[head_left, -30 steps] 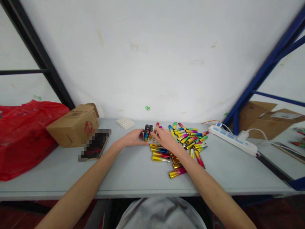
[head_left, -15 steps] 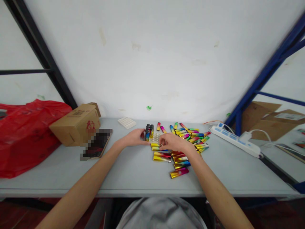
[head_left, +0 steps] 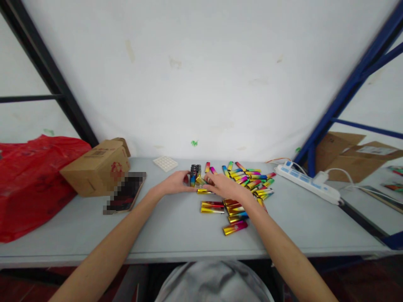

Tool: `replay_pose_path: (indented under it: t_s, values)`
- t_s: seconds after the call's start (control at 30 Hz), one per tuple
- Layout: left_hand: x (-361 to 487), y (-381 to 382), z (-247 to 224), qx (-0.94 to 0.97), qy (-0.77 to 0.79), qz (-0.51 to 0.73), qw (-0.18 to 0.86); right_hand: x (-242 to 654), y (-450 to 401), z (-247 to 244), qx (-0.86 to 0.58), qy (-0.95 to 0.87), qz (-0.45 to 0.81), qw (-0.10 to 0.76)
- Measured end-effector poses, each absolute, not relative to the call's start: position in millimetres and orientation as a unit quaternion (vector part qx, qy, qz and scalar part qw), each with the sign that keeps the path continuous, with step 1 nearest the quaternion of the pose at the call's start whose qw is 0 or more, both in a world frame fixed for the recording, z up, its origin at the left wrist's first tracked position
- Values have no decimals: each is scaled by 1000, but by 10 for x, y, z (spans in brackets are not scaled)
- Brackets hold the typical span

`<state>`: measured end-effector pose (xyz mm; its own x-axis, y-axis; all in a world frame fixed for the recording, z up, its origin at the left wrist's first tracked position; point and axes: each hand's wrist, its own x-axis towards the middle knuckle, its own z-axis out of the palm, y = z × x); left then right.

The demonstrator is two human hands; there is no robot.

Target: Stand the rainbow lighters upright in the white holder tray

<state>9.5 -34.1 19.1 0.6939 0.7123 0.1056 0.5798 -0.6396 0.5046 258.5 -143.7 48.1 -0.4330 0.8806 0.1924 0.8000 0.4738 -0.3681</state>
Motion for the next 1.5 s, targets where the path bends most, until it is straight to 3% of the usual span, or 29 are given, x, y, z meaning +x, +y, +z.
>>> replay_pose_path:
  t_s: [0.23, 0.33, 0.5, 0.7, 1.5]
  values:
    - [100, -322, 180, 890, 360, 150, 235, 2613, -1272, 419, -485, -803, 82, 335]
    - [98, -315, 168, 891, 361, 149, 233, 2598, -1222, 400, -513, -773, 87, 363]
    - [96, -326, 172, 893, 360, 149, 227, 2557, -1218, 392, -555, -743, 99, 359]
    - [104, -328, 177, 894, 362, 144, 223, 2498, -1281, 398, -548, -728, 211, 355]
    - [87, -323, 172, 893, 355, 158, 228, 2320, -1277, 317, -615, -704, 51, 351]
